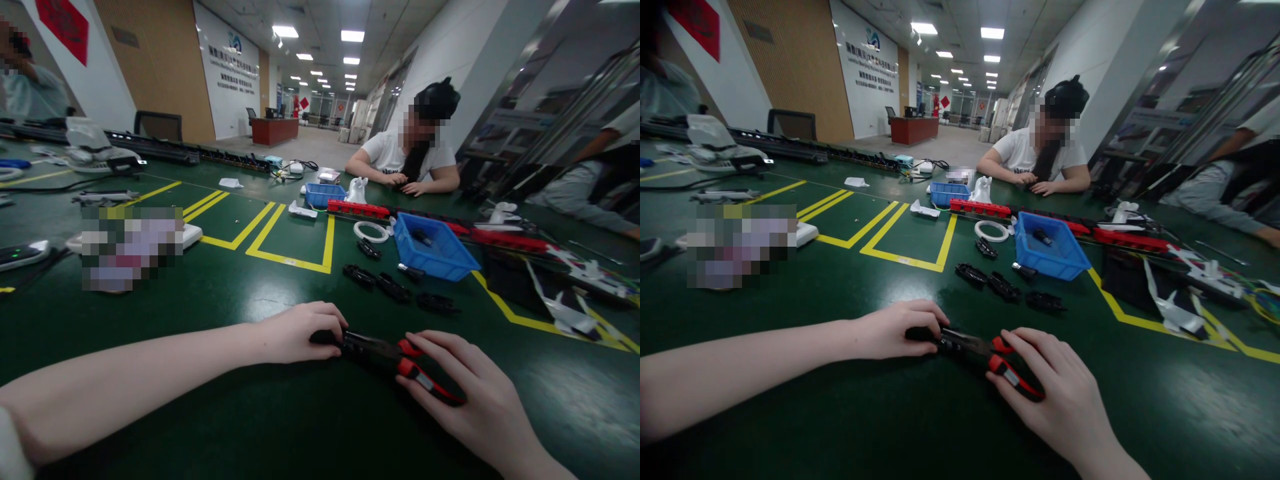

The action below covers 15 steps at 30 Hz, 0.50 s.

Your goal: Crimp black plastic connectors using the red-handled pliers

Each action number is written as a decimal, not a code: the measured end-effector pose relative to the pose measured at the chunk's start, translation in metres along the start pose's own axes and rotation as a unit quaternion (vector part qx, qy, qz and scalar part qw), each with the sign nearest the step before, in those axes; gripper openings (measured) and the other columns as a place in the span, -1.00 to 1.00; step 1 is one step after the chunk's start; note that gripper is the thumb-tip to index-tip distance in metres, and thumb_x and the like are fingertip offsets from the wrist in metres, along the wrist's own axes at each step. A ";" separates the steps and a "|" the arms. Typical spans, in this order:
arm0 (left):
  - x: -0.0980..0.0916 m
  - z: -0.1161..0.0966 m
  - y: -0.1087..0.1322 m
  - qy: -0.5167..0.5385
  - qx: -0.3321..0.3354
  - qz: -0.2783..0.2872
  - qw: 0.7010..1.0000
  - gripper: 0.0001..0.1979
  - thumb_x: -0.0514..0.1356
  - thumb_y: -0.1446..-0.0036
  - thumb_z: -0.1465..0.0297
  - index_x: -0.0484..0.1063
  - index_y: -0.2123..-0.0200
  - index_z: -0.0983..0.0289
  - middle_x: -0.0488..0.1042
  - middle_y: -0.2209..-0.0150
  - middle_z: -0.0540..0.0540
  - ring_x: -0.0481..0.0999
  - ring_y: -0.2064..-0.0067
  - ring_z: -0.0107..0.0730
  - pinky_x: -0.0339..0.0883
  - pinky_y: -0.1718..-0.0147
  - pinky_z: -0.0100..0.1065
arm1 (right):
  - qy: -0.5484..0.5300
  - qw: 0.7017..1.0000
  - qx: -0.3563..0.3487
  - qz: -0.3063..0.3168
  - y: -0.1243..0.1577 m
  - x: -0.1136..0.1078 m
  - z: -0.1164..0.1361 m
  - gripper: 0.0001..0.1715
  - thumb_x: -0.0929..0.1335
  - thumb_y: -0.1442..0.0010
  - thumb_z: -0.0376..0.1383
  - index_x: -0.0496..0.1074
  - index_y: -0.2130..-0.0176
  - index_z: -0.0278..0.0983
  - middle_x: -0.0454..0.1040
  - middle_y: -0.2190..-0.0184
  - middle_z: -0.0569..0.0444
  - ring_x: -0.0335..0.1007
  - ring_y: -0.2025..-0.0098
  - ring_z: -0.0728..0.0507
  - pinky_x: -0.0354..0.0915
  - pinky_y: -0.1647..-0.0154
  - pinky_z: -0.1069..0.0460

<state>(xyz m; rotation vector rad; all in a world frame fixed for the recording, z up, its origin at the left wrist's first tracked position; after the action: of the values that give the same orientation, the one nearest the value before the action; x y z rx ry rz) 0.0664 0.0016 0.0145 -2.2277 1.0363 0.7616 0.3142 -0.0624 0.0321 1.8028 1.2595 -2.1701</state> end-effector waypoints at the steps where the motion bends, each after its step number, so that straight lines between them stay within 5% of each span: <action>1: 0.000 0.000 0.000 0.000 0.000 0.000 1.000 -0.89 0.29 -0.17 0.45 0.47 0.21 0.31 0.44 -0.04 0.17 0.49 -0.03 -0.24 0.41 0.02 -0.23 | -0.001 1.000 0.001 0.000 0.000 0.000 0.000 -0.48 0.42 -0.14 -0.13 0.40 -0.08 -0.20 0.49 0.06 -0.07 0.49 0.14 -0.19 0.44 0.19 -0.07; 9: 0.001 0.001 0.000 -0.010 0.011 0.004 1.000 -0.79 0.28 -0.19 0.43 0.46 0.09 0.30 0.44 -0.04 0.17 0.48 -0.03 -0.24 0.41 0.01 -0.23 | -0.001 1.000 0.004 -0.001 -0.002 -0.001 0.000 -0.49 0.42 -0.14 -0.13 0.42 -0.07 -0.22 0.50 0.07 -0.08 0.49 0.15 -0.19 0.43 0.20 -0.06; 15: 0.001 0.001 0.000 -0.007 0.006 0.002 1.000 -0.88 0.28 -0.17 0.45 0.44 0.21 0.31 0.44 -0.02 0.17 0.49 -0.02 -0.25 0.41 0.03 -0.24 | 0.000 1.000 -0.008 -0.003 -0.001 0.000 -0.001 -0.48 0.42 -0.15 -0.12 0.41 -0.07 -0.25 0.49 0.06 -0.08 0.49 0.14 -0.18 0.44 0.17 -0.06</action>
<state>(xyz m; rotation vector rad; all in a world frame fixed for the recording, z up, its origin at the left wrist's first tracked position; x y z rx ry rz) 0.0666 0.0019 0.0132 -2.2083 1.0362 0.7709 0.3142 -0.0616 0.0324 1.7958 1.2798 -2.1562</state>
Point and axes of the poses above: each hand's wrist, its own y-axis away from the middle knuckle, its own x-axis out of the palm, z = x × y, the point moved 4 cm from there along -y, towards the middle knuckle
